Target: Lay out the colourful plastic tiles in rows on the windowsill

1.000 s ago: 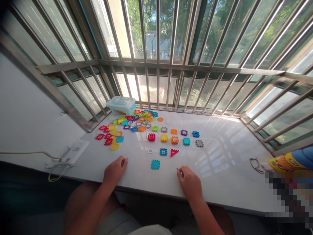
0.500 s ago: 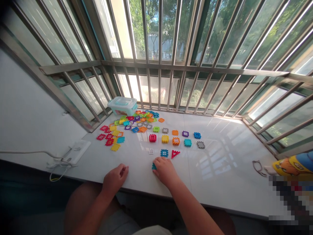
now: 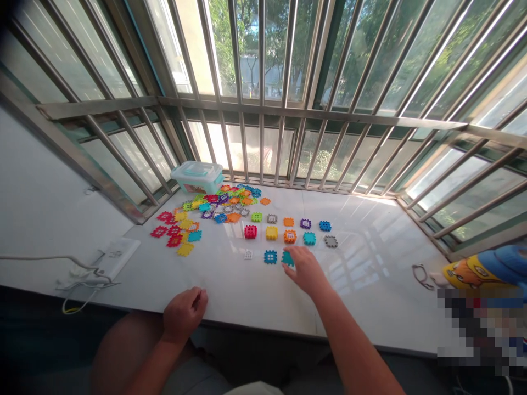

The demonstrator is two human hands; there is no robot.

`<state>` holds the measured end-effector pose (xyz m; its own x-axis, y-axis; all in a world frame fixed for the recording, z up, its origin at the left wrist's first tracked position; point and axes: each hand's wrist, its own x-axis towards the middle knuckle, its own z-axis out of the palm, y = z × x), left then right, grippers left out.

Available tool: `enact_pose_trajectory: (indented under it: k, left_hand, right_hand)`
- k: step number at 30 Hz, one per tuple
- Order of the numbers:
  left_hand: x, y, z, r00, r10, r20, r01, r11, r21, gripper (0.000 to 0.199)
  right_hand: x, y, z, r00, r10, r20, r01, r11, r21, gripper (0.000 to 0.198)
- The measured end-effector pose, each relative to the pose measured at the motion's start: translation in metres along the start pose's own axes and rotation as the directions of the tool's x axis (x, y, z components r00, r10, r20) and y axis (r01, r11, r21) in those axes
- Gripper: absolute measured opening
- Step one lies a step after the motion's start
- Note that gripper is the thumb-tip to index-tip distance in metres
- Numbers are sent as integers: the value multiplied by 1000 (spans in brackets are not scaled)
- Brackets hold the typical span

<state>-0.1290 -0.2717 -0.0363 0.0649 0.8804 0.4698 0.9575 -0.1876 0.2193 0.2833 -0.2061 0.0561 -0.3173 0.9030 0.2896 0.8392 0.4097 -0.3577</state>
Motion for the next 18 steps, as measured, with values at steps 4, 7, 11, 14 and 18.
enact_pose_trajectory:
  k: [4,7,11,14,18]
  left_hand:
    - [-2,-1,2,1000,16,-23,-15,1000,14,37]
    - [-3,-2,3,998,40,-55,-40,999,16,37]
    - [-3,-3,2,995,69,-66,-68,998,14,37]
    - [-2,-2,1,996,62,-58,-61,998,15,37]
    - [-2,-3,2,997,57,-55,-56,998,19,38]
  right_hand:
    - [14,66,-26,993,119,-8,-119,983,-143,44]
    - [25,98,-37,985,167,34,-157,968,-195,45]
    - [39,118,-42,982,161,103,-138,970,-200,47]
    - [48,125,-41,978,160,132,-133,972,-193,48]
    - [56,132,-34,975,155,159,-128,977,-169,48]
